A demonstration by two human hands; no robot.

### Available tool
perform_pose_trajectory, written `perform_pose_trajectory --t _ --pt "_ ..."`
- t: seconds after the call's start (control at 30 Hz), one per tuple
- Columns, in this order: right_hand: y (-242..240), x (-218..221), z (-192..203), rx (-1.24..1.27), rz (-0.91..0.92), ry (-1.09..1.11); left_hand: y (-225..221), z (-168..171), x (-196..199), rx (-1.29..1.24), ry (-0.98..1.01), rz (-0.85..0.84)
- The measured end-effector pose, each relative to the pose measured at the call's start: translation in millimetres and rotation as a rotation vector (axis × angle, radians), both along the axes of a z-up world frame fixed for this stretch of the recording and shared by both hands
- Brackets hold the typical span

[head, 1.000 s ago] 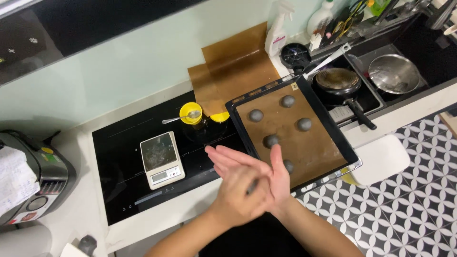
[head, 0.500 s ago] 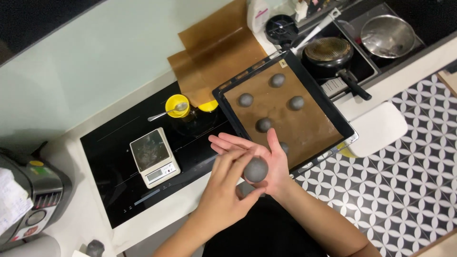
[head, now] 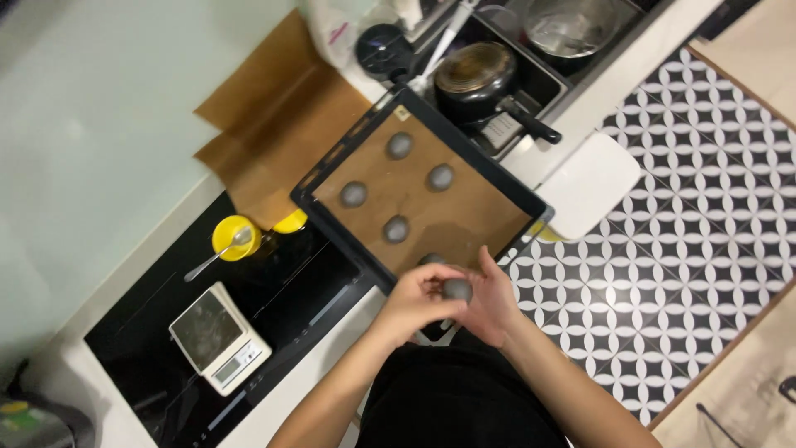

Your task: Rolling pieces of dough into balls, weighing them, placing them on a baking sheet, and preparing the sheet with parchment paper.

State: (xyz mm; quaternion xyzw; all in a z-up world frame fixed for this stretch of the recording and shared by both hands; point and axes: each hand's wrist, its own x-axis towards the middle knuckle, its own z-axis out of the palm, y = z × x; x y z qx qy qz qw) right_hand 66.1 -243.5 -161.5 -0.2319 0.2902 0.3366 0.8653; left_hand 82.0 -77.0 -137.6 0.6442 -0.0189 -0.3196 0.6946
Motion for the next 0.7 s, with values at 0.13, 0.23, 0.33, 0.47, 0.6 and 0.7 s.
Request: perform_pose_trajectory --t 0.13,0.23,0.33,0.47,0.6,0.7 --pt "-43 -3 -34 -0.156 -0.139 -0.089 -33 -63 40 -0.111 0.276 0.071" --pt "-69 0 -23 -0.484 -0.066 -0.106 -63 -84 70 0.157 -0.091 0.053" --pt "-95 -11 -45 -0.535 -0.192 -0.135 -86 -103 86 0.496 -0.444 -0.013" --pt "-113 -16 -57 -0.618 -0.212 -0.105 -106 -118 90 0.661 -0.549 -0.084" --pt "-118 -17 -75 -0.627 -0.244 -0.095 -116 -125 90 0.790 -0.580 -0.140" --pt "-113 -17 -93 -0.670 -0.226 -0.060 -120 -120 90 0.875 -0.594 -0.174"
